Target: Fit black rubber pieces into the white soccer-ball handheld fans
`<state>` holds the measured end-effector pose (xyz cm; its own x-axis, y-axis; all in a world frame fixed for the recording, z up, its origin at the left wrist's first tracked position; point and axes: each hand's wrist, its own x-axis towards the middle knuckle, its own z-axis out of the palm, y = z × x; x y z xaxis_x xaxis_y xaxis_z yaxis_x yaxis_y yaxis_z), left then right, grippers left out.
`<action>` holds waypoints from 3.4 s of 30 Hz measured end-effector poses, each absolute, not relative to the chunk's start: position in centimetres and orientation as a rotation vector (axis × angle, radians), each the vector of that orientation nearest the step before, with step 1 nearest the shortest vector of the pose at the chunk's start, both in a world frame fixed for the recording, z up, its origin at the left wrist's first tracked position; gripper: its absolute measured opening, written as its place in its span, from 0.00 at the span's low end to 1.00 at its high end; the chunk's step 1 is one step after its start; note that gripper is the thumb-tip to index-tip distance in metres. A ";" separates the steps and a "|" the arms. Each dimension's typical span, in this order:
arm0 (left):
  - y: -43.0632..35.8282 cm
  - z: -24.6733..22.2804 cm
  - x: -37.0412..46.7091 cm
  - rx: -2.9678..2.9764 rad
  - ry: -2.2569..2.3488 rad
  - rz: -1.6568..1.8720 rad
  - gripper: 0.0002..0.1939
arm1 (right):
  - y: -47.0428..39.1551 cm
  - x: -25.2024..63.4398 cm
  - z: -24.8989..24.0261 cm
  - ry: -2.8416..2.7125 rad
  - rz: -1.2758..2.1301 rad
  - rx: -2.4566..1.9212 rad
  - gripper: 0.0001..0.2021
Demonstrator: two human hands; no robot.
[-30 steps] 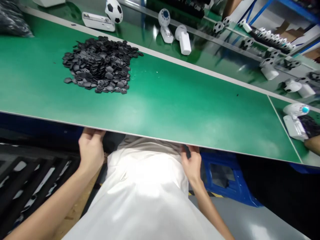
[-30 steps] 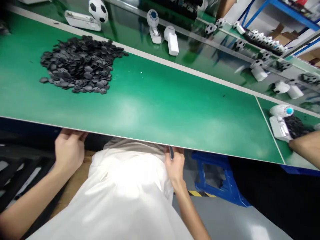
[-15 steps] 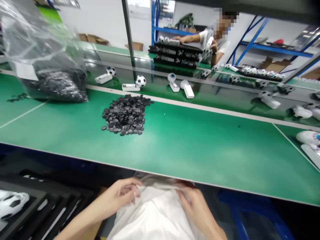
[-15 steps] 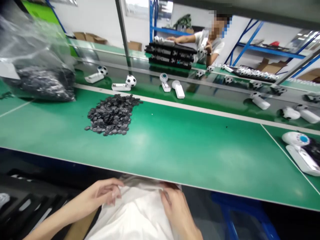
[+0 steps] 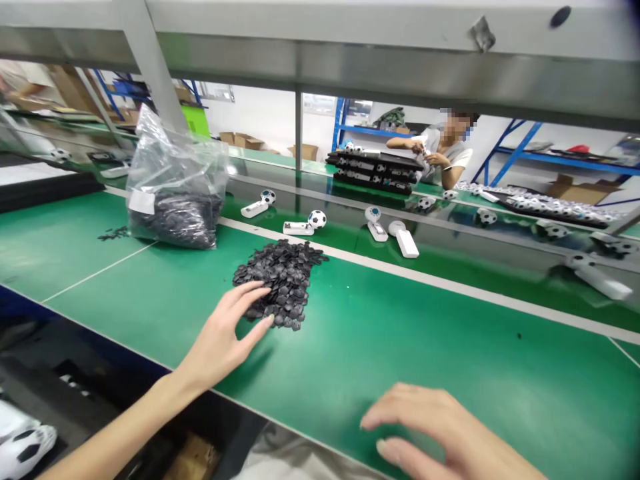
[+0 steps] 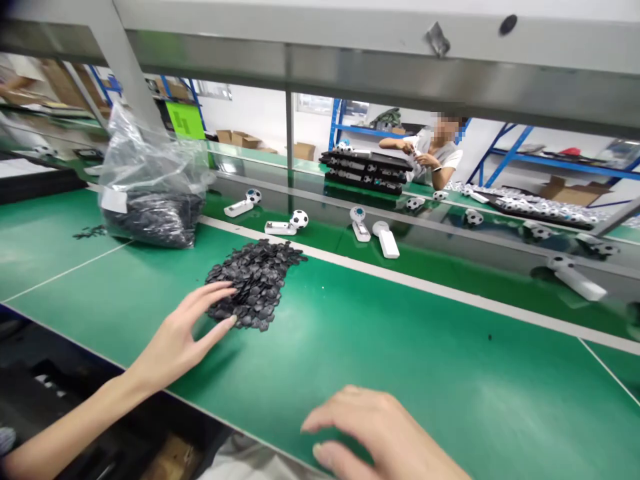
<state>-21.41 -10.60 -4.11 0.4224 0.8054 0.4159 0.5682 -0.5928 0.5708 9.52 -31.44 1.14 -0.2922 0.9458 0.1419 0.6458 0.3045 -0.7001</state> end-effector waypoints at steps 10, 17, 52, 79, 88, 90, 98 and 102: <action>-5.9 -7.6 -18.7 2.967 1.154 0.717 0.41 | -2.3 10.1 -3.8 -2.117 0.460 -1.350 0.20; -6.3 -6.9 -15.6 3.218 0.912 0.567 0.43 | 3.6 7.4 -6.4 -2.262 0.502 -1.233 0.26; -7.6 -3.9 -9.9 3.124 0.431 0.396 0.24 | -18.7 20.0 -4.6 -1.985 0.490 -1.690 0.16; -4.2 -2.2 0.1 2.743 0.386 0.066 0.09 | -17.4 21.9 -3.4 -1.390 1.108 -1.719 0.06; -2.9 -1.2 1.3 2.553 0.489 -0.057 0.06 | -17.6 21.3 -3.0 -1.686 0.604 -1.812 0.06; -2.8 -1.0 1.6 2.501 0.533 -0.089 0.07 | -17.9 21.1 -2.7 -1.778 0.630 -1.801 0.05; -2.2 -0.7 2.2 2.364 0.662 -0.107 0.10 | -18.6 20.6 -2.3 -1.938 0.619 -1.860 0.04; -2.0 -0.7 2.5 2.324 0.640 -0.094 0.10 | -18.7 20.6 -2.0 -1.924 0.612 -1.855 0.04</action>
